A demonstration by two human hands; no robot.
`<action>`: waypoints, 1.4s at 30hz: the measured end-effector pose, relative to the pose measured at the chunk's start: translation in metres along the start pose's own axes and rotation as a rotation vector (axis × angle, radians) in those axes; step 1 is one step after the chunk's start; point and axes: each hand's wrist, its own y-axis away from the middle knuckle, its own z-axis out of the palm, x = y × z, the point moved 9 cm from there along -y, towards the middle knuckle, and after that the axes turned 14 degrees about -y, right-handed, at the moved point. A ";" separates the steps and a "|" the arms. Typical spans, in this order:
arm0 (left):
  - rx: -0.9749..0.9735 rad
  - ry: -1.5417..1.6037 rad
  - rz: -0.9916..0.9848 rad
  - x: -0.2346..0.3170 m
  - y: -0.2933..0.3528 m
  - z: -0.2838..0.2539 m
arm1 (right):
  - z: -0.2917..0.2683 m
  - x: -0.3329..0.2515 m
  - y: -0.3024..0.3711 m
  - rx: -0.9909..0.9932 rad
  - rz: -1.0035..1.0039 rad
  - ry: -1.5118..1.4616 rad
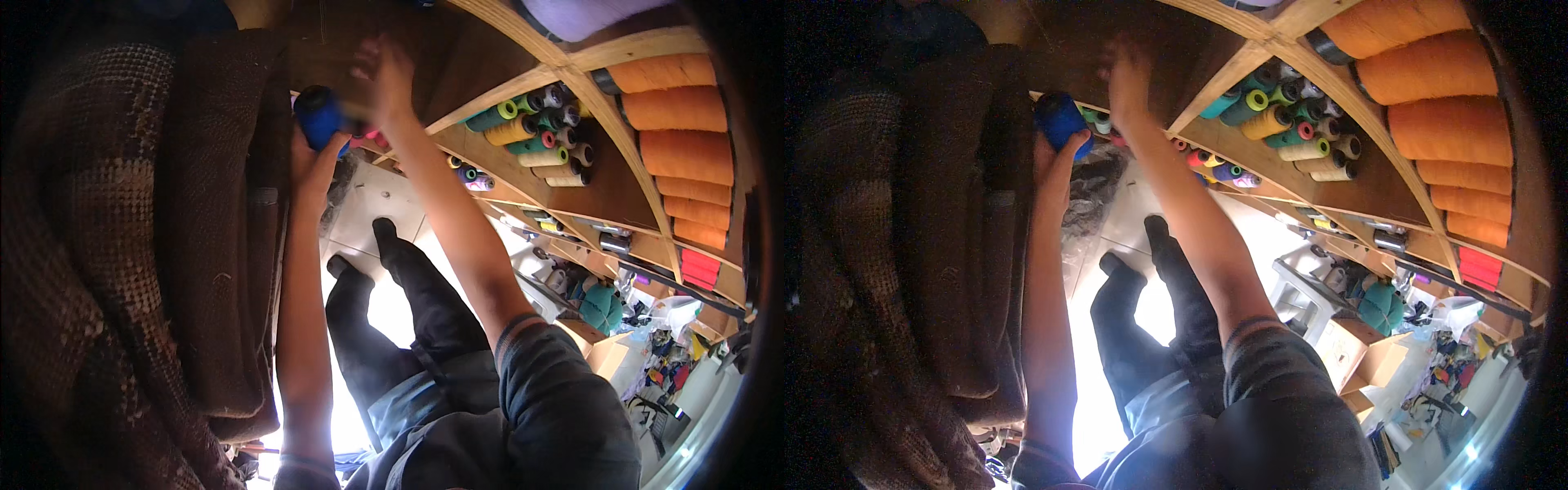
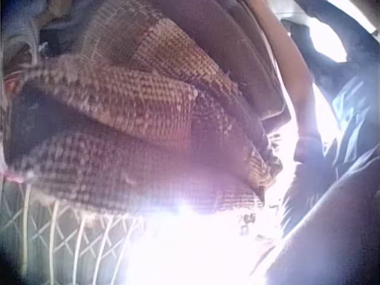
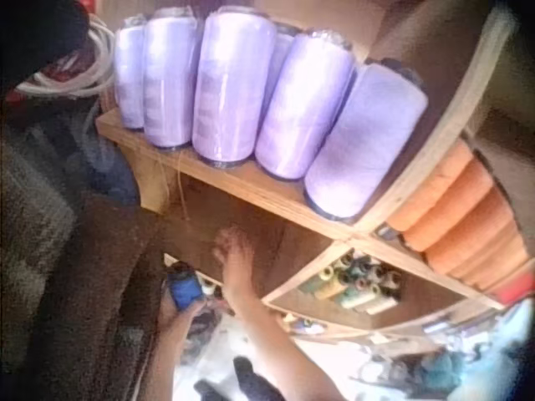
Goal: The person takes various spools of thread from cardboard boxes on the floor and places them onto shelves, grouping them by color.
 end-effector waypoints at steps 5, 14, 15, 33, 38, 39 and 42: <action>-0.100 -0.142 0.055 0.017 0.007 0.021 | -0.012 -0.019 0.091 -0.393 0.002 0.470; -0.164 -0.159 0.077 0.024 0.015 0.018 | -0.020 -0.033 0.052 -0.100 -0.312 0.607; -0.141 -0.130 0.113 0.023 0.016 0.016 | -0.021 -0.034 0.037 -0.024 -0.374 0.685; -0.223 -0.034 0.235 0.017 0.024 0.005 | -0.060 -0.029 -0.144 0.541 -0.466 0.472; -0.274 0.005 0.240 0.016 0.025 0.007 | -0.066 -0.028 -0.160 0.524 -0.469 0.476; -0.287 0.021 0.237 0.015 0.025 0.008 | -0.066 -0.025 -0.160 0.514 -0.466 0.479; -0.303 0.041 0.268 0.020 0.025 0.007 | -0.062 -0.023 -0.165 0.496 -0.468 0.490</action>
